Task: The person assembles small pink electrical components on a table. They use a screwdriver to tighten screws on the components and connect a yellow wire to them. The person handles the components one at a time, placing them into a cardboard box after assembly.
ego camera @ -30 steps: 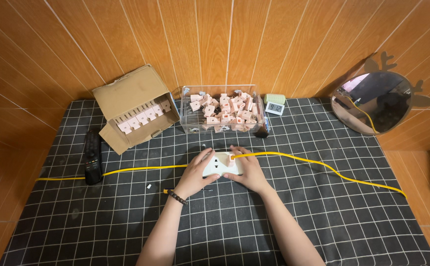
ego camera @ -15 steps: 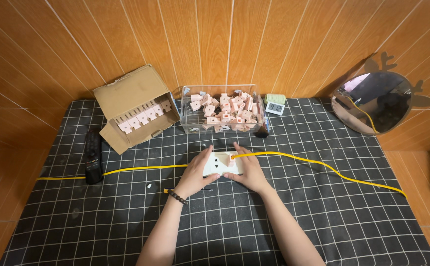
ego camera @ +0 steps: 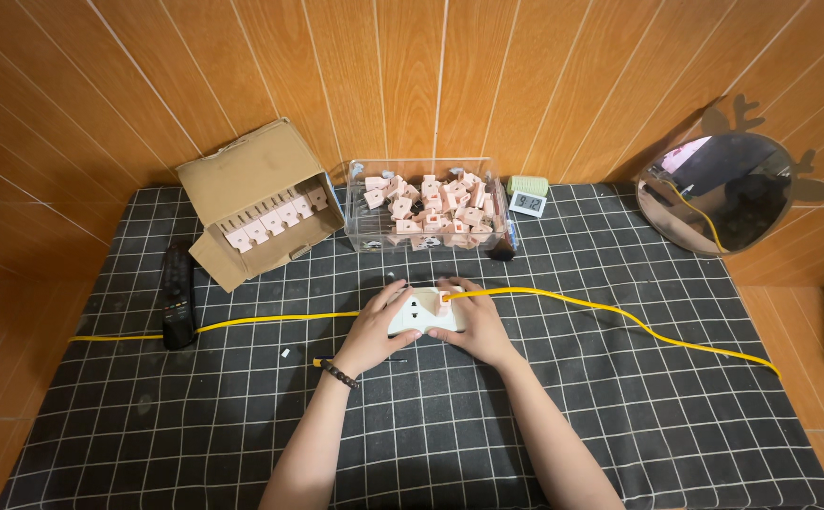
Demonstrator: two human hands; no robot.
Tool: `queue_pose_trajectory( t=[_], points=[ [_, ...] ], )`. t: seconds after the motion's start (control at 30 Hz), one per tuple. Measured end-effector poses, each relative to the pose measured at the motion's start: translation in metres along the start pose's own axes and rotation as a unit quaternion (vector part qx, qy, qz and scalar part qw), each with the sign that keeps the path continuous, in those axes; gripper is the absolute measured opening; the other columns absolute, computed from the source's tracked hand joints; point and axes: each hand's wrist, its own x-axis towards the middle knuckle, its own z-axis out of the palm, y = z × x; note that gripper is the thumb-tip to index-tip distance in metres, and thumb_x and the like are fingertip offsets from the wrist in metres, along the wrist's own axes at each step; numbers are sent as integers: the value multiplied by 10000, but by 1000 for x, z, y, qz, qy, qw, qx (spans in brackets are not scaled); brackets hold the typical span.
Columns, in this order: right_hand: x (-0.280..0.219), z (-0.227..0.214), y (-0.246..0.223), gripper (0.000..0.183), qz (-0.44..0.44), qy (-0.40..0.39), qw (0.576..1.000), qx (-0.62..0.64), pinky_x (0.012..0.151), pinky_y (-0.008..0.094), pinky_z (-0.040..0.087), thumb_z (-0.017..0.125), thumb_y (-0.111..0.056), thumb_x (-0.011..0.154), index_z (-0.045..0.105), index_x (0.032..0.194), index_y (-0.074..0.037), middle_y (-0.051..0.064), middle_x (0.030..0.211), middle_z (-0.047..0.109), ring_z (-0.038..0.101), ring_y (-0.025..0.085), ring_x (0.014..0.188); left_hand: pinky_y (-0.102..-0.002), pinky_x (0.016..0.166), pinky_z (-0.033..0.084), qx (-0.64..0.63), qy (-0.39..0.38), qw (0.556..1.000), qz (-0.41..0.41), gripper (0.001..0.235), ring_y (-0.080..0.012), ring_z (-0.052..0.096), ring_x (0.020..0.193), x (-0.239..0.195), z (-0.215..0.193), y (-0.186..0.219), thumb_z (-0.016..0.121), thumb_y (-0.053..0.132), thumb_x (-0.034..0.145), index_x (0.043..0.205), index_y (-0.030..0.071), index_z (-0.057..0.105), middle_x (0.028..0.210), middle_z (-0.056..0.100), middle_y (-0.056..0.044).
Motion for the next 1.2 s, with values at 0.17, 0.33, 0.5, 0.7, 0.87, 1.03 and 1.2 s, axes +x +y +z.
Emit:
queue_pose_trajectory(
  t=[0.17,0.33,0.5,0.7,0.87,1.03,1.2],
  points=[
    [-2,11,19,599,-11,48,998,25,1189,559,357,882,-383,807,685,1303,-110,199,1459,568,504,436,1388,-560,1208,346,10,9,1000,13,775,-467,374,1476,2,7,-9,727,440,943,1580,107,439,1652,344,-173],
    [-2,18,25,263,-96,165,981,40,1131,560,368,857,-273,842,756,970,-67,166,1392,610,512,427,1355,-560,1175,392,48,21,998,43,702,-477,430,1437,3,10,-12,697,435,971,1551,99,490,1639,353,-199],
    [-17,9,38,214,59,239,934,258,926,437,450,739,-222,992,774,1085,-32,114,1029,570,567,267,1025,-563,1099,482,172,96,977,78,640,-486,535,1342,15,16,-25,727,374,953,1513,122,546,1558,420,-264],
    [-42,1,-22,312,173,180,838,486,803,384,581,776,-64,906,714,1178,76,245,1018,743,752,320,919,-556,1123,471,265,161,951,-18,552,-460,437,1437,26,-12,-7,735,272,955,1469,117,604,1595,417,-207],
    [-56,0,-37,372,203,159,789,558,906,414,533,801,-124,886,704,1183,79,244,1115,739,729,316,1003,-587,1143,439,-56,56,993,84,614,-442,444,1433,-5,-4,58,705,240,946,1532,215,520,1612,416,-160],
    [-75,15,-31,178,188,149,769,592,847,406,557,774,-162,946,687,881,-21,93,845,667,691,229,833,-438,1066,534,-139,103,960,220,547,-341,559,1360,-23,16,81,801,149,888,1414,150,650,1471,592,-94],
    [-95,-2,-63,572,193,-62,803,560,881,436,586,607,-437,1005,713,1188,95,257,1137,760,719,302,1046,-393,897,617,-177,145,963,140,371,-263,739,1051,-20,40,58,783,69,892,1253,131,726,1109,778,-60]
  ],
)
